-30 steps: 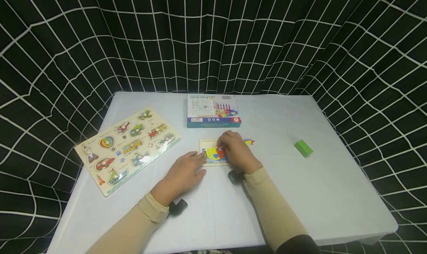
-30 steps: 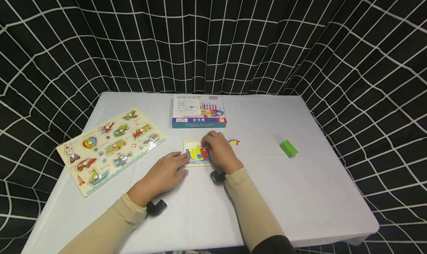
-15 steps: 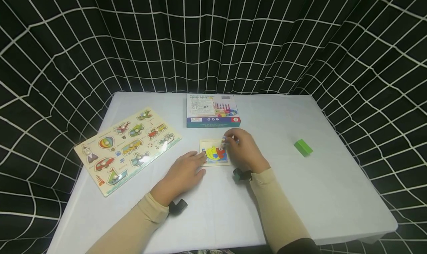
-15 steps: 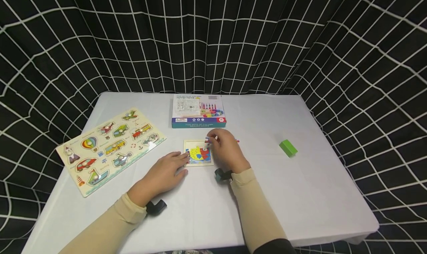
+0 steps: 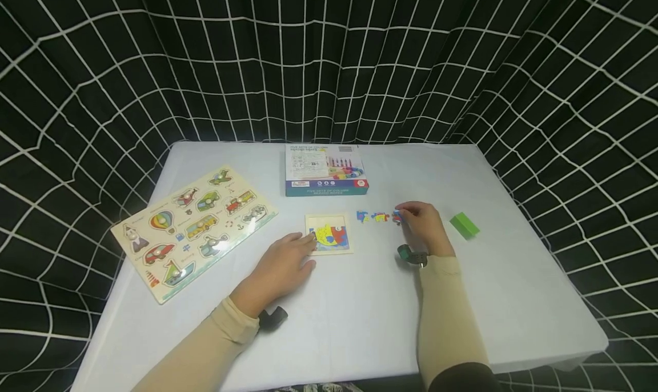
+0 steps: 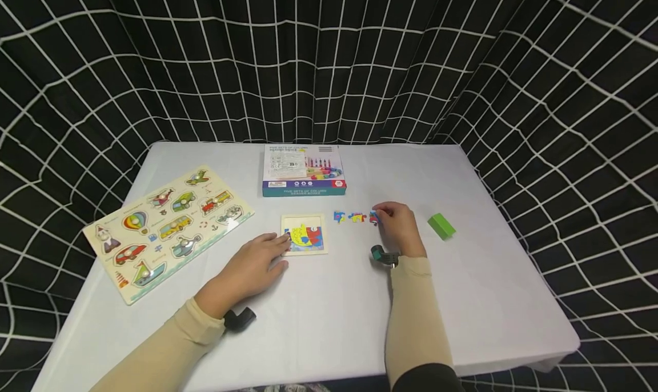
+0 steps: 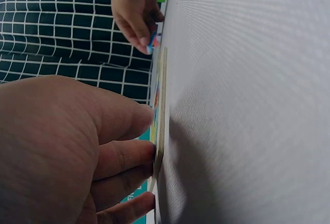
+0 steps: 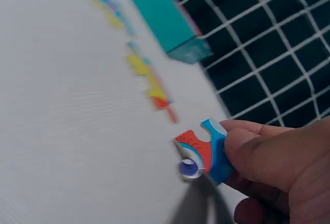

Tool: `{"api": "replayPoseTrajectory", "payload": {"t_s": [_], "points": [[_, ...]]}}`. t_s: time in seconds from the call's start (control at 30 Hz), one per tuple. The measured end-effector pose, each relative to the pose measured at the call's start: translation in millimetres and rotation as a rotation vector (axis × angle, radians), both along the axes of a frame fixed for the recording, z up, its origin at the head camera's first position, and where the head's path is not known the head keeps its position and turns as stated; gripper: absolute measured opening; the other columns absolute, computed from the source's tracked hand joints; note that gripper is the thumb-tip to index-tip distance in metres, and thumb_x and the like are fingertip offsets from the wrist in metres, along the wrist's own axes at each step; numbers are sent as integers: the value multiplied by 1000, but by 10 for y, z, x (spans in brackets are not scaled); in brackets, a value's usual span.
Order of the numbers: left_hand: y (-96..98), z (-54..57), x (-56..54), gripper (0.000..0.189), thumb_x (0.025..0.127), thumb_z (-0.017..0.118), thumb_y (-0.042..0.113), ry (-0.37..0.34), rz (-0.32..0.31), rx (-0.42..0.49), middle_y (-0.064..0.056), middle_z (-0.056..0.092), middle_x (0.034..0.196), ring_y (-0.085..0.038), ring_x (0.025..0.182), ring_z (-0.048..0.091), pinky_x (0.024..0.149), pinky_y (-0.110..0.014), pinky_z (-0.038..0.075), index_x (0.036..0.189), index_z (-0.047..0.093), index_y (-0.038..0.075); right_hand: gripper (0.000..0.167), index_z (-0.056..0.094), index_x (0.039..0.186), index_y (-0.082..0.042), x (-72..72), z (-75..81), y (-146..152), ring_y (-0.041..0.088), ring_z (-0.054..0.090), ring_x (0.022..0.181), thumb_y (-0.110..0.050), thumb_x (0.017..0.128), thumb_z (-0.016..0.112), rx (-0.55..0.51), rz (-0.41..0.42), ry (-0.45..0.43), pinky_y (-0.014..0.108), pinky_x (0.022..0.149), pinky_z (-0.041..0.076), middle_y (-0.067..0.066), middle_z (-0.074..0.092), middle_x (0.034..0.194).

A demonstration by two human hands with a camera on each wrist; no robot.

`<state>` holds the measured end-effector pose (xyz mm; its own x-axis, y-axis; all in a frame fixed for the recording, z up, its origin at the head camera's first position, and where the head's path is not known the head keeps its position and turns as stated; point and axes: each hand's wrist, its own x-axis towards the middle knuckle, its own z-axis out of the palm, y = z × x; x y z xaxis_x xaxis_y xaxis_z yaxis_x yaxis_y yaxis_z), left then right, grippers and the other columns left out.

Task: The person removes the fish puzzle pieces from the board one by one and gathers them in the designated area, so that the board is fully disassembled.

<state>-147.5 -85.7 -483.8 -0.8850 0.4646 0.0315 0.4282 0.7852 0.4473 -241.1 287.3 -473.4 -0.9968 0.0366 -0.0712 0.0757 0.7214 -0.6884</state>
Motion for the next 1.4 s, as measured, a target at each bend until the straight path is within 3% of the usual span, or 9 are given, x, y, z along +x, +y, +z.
{"api": "replayPoseTrajectory", "payload": {"t_s": [0.17,0.43,0.67,0.77,0.83,0.93,1.0,1.4], "points": [[-3,5,-4,47,106,70,30,-1,-3,2,-5,58,163,-35,154,51,130,-52,41,150,67,11,31,75,131,-2,-33,-71,-92,41,62,131,-19,114,56,58,-22,-28,62,116,49,24,71,136],[-11,-10,-9,47,106,72,29,8,2,5,-4,59,162,-34,154,52,130,-52,42,149,68,11,22,76,123,-2,-72,-156,-175,39,59,115,-9,110,59,182,-13,101,57,105,51,22,67,120],[-15,-47,-14,48,107,70,30,0,4,-8,-4,58,164,-34,155,50,130,-52,41,150,67,11,25,75,129,-1,-15,-102,-418,38,61,106,-9,107,64,142,8,231,53,95,54,22,68,114],[-14,-55,-12,48,107,70,31,1,5,-13,-4,57,164,-34,155,50,130,-52,41,150,67,12,25,76,127,-2,68,-55,-760,35,62,104,-7,104,67,113,77,291,50,93,55,18,70,111],[-11,-58,-10,48,106,70,31,7,5,-18,-4,58,164,-33,155,51,130,-52,42,150,67,12,25,77,127,-4,135,-40,-1041,32,63,105,-6,103,68,97,187,298,48,96,57,15,72,111],[-3,-56,-16,47,107,70,31,30,-6,-22,-3,59,162,-33,153,52,129,-50,43,150,67,12,27,77,129,-5,247,-36,-1433,29,65,111,-7,104,68,88,369,244,46,103,58,10,74,116],[4,-52,-20,47,107,70,32,41,-14,-25,-3,59,162,-33,153,52,129,-50,43,150,67,11,28,77,130,-3,300,-46,-1613,28,67,113,-7,103,71,109,443,207,46,105,59,10,74,119],[45,24,51,43,107,68,34,88,-28,-75,-4,68,151,-35,146,60,125,-58,46,142,73,9,28,79,129,-10,322,-98,-1764,26,62,111,-7,102,73,187,504,173,44,104,56,7,70,119]]}}
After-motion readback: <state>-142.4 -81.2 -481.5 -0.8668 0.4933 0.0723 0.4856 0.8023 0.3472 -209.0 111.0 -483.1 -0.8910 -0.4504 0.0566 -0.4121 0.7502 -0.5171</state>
